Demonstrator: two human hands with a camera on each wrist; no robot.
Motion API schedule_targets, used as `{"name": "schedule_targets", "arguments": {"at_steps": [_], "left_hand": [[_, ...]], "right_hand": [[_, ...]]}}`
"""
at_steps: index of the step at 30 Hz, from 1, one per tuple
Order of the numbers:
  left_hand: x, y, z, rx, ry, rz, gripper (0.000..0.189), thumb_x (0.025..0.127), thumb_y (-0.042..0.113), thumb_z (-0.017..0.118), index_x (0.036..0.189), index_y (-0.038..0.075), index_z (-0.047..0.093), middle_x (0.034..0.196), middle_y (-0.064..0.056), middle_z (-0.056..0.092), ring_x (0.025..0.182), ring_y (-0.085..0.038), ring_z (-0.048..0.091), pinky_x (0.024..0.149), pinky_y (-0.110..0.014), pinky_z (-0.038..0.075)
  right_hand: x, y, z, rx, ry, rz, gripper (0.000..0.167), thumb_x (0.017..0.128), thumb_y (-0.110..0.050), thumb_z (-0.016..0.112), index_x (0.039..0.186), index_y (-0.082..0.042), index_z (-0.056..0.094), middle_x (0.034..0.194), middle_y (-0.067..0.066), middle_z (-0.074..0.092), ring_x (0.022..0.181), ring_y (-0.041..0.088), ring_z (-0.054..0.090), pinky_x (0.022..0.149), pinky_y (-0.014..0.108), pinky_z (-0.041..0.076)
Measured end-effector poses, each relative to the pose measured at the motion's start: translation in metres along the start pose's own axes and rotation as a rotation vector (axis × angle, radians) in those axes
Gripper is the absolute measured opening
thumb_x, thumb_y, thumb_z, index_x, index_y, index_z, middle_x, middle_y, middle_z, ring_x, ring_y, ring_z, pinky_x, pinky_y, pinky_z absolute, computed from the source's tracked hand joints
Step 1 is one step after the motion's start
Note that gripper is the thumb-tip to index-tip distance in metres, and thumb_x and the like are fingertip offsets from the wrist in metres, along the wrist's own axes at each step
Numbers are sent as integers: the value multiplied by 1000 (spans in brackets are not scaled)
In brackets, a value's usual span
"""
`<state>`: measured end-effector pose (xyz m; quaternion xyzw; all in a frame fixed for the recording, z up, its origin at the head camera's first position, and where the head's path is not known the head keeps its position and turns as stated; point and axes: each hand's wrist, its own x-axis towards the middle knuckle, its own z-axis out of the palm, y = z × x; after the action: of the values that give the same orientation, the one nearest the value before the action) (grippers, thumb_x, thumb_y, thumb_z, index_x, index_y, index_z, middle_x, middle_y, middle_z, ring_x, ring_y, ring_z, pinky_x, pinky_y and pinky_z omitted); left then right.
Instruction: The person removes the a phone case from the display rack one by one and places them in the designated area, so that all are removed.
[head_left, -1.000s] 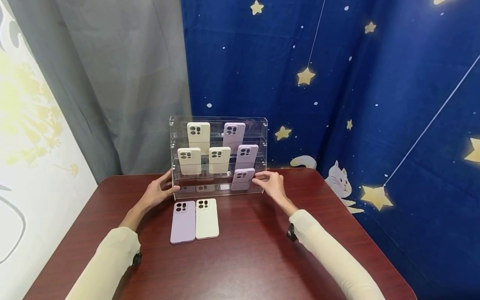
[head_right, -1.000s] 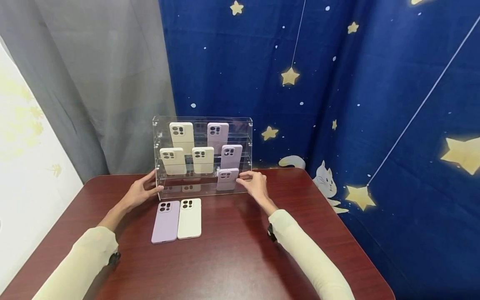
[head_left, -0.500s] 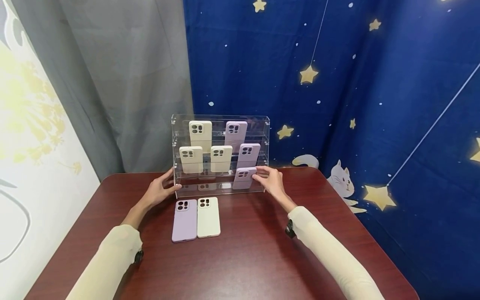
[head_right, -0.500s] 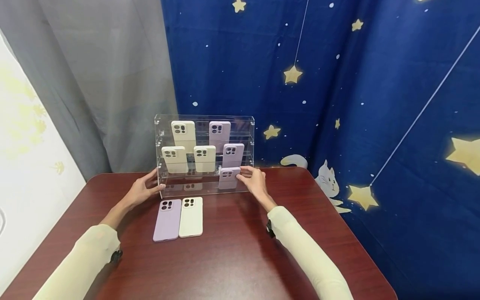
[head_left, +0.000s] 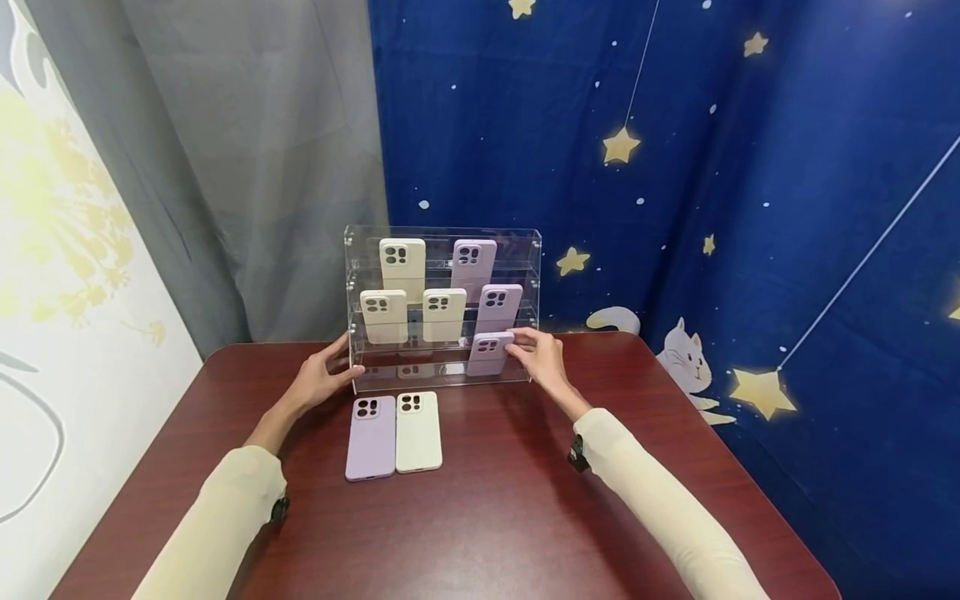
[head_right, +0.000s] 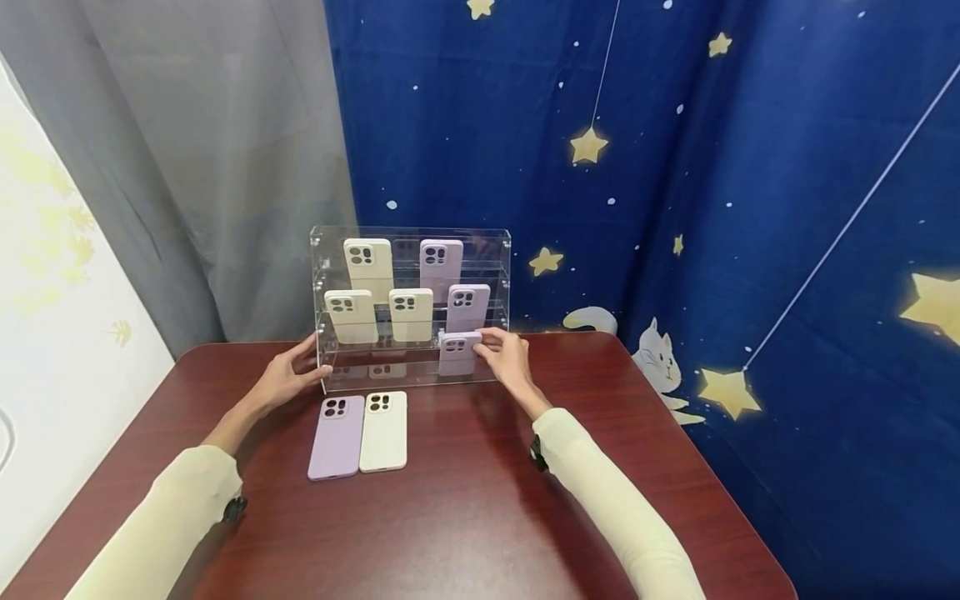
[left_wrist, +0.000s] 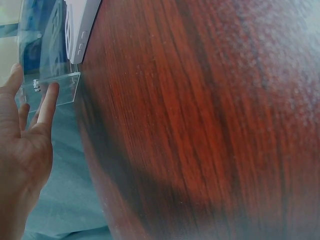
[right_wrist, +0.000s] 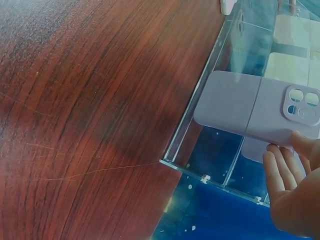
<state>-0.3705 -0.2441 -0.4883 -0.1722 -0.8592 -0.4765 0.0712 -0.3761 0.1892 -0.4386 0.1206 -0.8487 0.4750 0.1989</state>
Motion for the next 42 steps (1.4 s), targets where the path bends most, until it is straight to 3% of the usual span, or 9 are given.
{"name": "schedule_targets", "arguments": {"at_steps": [8, 20, 31, 37, 42], "left_hand": [[2, -1, -1, -10, -7, -19, 91, 97, 18, 76, 167, 14, 19, 165, -22, 33, 138, -46, 51, 106, -54, 47], [-2, 0, 1, 8, 5, -9, 90, 97, 15, 76, 167, 11, 20, 163, -23, 37, 136, -45, 53, 103, -54, 49], [0, -4, 0, 5, 10, 25, 89, 97, 16, 77, 166, 9, 22, 162, -25, 37, 133, -47, 55, 98, -34, 56], [1, -5, -1, 5, 9, 8, 90, 96, 20, 78, 167, 13, 22, 163, -22, 36, 134, -45, 55, 95, -27, 54], [1, -5, -1, -6, 3, 13, 91, 96, 19, 78, 167, 13, 21, 164, -22, 35, 135, -46, 54, 99, -38, 55]], "right_hand": [[0, -3, -3, 23, 7, 0, 32, 87, -3, 84, 118, -2, 78, 104, 20, 78, 97, 32, 77, 84, 36, 62], [-1, -12, -9, 42, -8, -18, 32, 87, -4, 84, 118, 0, 78, 106, 20, 77, 98, 32, 77, 85, 37, 62], [0, -27, -13, 86, -14, -65, 30, 87, -3, 83, 117, 2, 77, 105, 20, 77, 98, 32, 77, 83, 34, 62], [0, -37, -14, 81, -16, -74, 29, 88, -4, 83, 116, 0, 77, 105, 18, 78, 97, 30, 77, 82, 32, 62], [0, -43, -16, 70, -3, -97, 29, 87, -6, 84, 115, -1, 78, 104, 17, 78, 95, 29, 78, 80, 30, 62]]}}
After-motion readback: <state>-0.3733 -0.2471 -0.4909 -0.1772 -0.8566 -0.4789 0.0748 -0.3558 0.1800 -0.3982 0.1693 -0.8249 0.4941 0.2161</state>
